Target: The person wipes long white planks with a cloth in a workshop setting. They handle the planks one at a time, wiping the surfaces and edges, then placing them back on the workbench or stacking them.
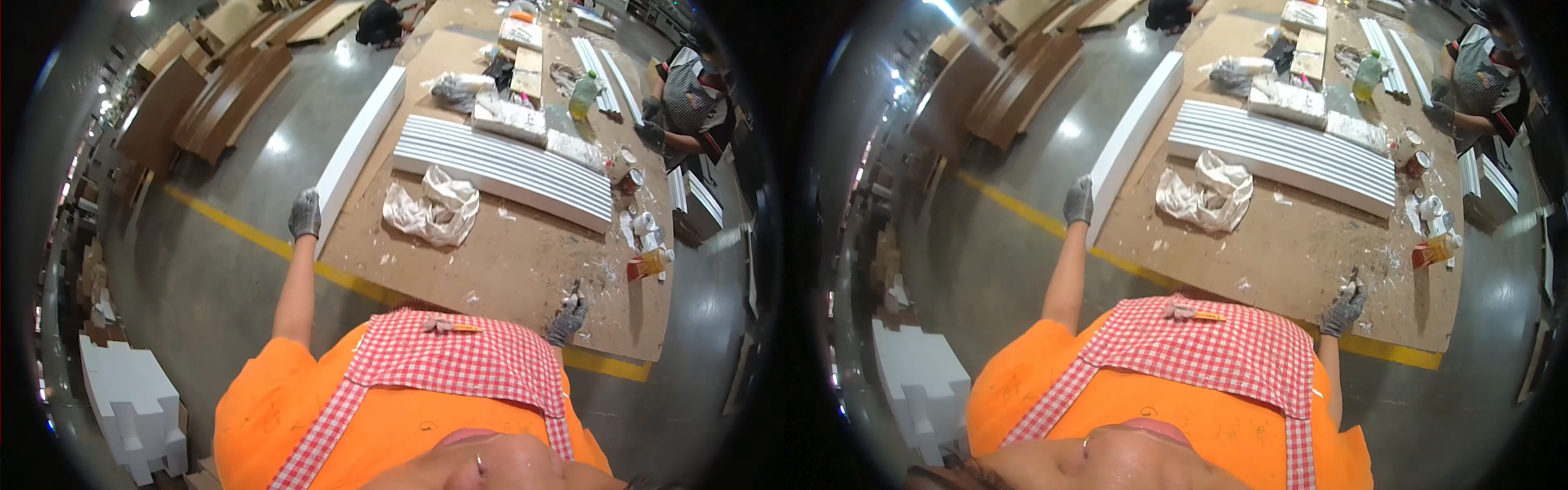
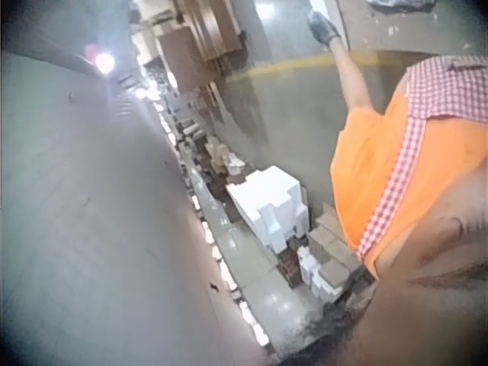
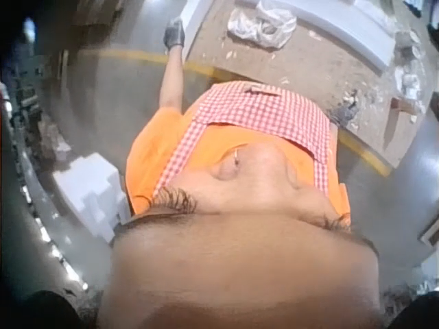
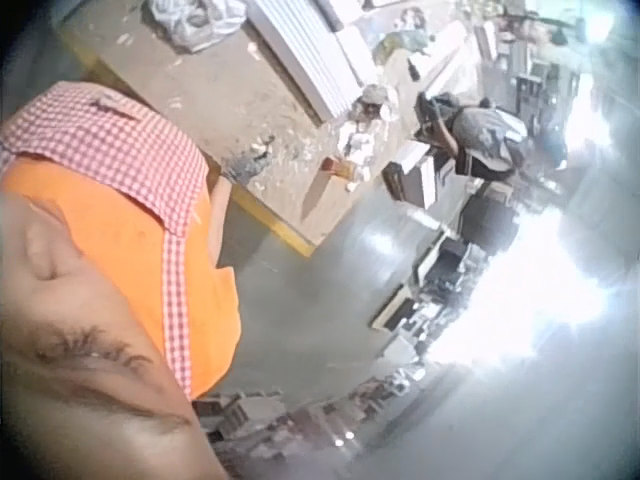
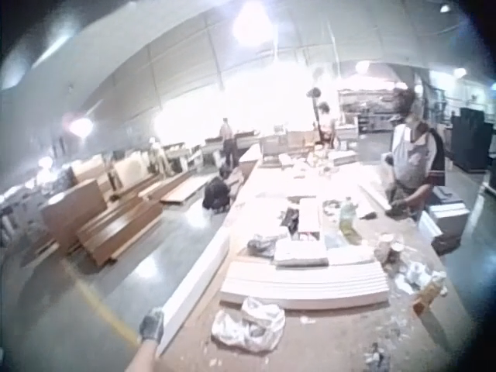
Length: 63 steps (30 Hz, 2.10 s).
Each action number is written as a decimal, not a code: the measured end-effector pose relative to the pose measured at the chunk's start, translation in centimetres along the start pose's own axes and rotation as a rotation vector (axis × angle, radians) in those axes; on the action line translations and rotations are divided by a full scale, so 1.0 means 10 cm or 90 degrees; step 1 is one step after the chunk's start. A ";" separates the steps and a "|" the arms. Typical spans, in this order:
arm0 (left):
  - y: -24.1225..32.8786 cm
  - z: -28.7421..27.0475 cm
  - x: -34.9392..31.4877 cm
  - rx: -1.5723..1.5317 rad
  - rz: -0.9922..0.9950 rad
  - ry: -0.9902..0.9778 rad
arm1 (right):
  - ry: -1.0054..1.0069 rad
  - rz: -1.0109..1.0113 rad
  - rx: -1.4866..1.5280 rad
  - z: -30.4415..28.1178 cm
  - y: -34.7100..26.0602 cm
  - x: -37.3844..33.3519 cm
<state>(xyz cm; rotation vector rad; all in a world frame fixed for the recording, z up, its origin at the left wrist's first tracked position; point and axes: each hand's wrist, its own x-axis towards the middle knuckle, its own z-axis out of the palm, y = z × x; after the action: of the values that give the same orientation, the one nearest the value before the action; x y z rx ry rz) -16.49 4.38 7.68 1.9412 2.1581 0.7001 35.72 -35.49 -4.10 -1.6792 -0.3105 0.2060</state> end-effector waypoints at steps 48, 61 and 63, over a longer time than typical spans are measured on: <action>-0.75 -0.53 -0.69 -0.262 0.068 -0.056 | -0.544 -0.620 -0.248 6.99 -1.88 0.58; -0.97 -0.46 -0.81 -0.250 0.045 -0.093 | -0.603 -0.507 -0.103 5.99 -1.88 -0.71; -0.96 -0.41 -0.77 -0.328 -0.026 -0.100 | -0.625 -0.496 0.008 5.84 -1.78 -0.87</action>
<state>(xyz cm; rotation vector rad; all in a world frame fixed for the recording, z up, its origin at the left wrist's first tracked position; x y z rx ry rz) -25.69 -4.52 5.62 1.6155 1.7035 0.9459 7.70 18.59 5.39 -1.2162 -1.6419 0.4263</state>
